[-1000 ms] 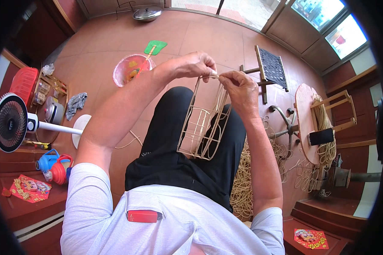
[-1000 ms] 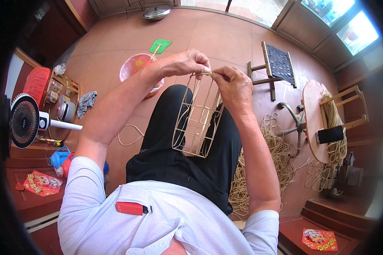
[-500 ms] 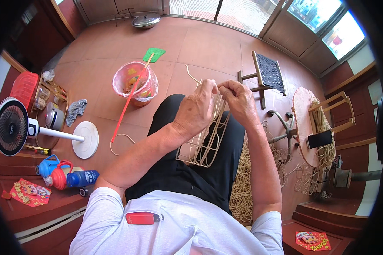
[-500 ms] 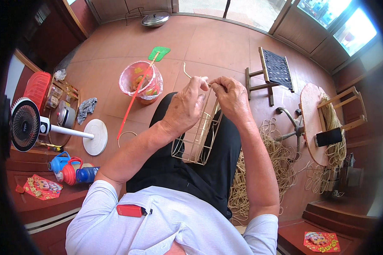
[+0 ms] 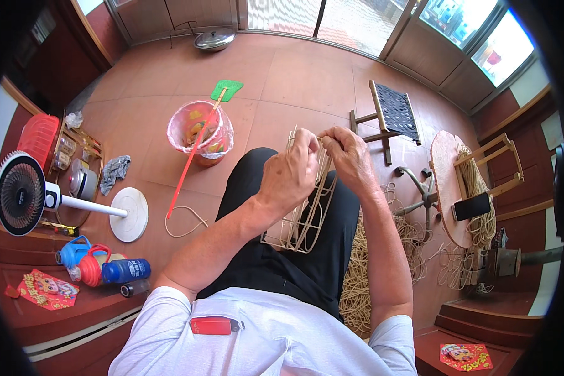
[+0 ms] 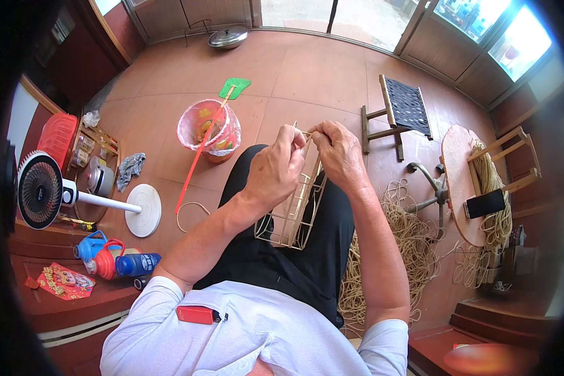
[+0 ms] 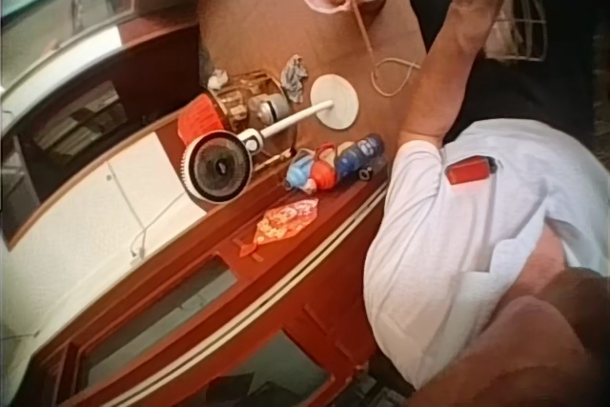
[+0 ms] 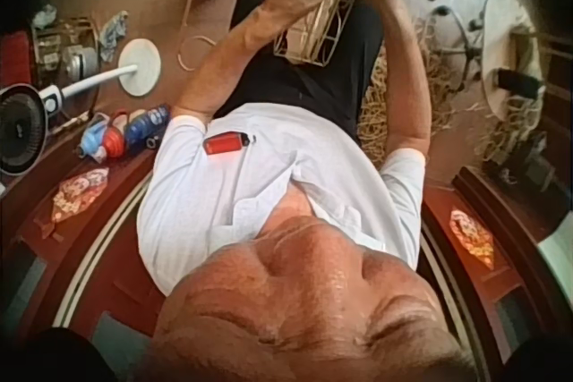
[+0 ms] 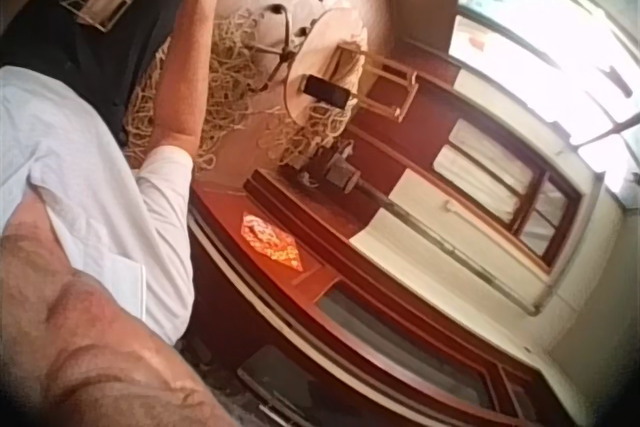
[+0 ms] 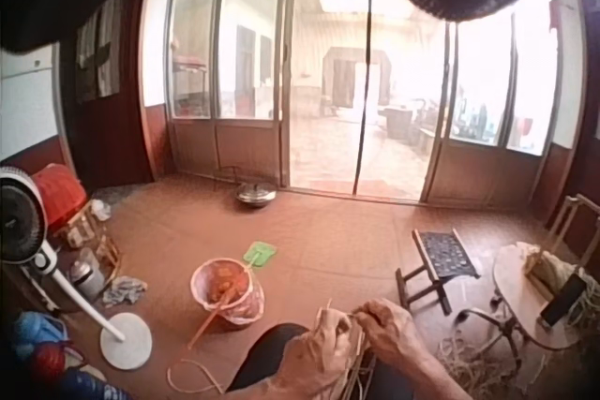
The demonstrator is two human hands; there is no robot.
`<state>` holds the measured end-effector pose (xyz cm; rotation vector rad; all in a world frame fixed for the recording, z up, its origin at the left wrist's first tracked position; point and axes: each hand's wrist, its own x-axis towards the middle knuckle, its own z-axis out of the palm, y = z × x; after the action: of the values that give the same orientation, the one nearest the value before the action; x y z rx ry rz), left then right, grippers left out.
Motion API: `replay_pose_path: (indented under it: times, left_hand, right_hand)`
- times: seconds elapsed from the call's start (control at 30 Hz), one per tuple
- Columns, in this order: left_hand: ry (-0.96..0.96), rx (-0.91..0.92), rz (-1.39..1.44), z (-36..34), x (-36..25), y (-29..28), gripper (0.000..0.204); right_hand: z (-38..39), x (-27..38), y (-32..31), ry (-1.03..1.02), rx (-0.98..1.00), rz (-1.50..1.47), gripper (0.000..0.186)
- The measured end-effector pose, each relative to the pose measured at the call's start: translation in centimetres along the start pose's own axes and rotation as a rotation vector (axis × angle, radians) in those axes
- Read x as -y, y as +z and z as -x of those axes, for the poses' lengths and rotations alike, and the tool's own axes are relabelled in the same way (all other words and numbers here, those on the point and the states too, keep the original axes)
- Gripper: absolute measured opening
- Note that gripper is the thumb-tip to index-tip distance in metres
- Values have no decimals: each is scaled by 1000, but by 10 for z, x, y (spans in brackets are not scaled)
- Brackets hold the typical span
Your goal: The person is weaving thin flexible strips (likely bamboo or rattan) onto a rectangular wire frame to create a basket or structural component.
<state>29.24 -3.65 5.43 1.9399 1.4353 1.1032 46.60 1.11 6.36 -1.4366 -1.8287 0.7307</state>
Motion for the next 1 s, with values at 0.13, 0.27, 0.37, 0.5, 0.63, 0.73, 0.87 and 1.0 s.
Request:
replay_pose_path:
  times: [0.13,0.27,0.37,0.5,0.63,0.73,0.87,1.0]
  left_hand:
    - [-50,19,114,-2,-10,-12,20]
    - [43,-66,110,-12,-6,-20,21]
    - [-23,77,25,-10,6,-9,22]
    - [-57,62,45,-9,15,0,22]
    - [-22,25,2,-5,4,-4,22]
    - [-57,69,185,-23,-6,-9,19]
    - [-106,130,594,-78,15,4,17]
    - [-382,289,654,-106,-3,-11,16]
  right_hand:
    - [-1,1,0,-23,-26,-8,23]
    - [-5,5,-1,6,-7,-38,22]
    - [-6,3,-3,-19,-13,-18,23]
    - [-5,-10,4,-42,-5,-27,22]
    - [3,-8,6,-105,-60,-60,18]
    - [12,-2,8,-142,-126,1,13]
    - [10,-1,14,-167,-203,-89,11]
    - [3,-13,10,-86,-148,-185,18]
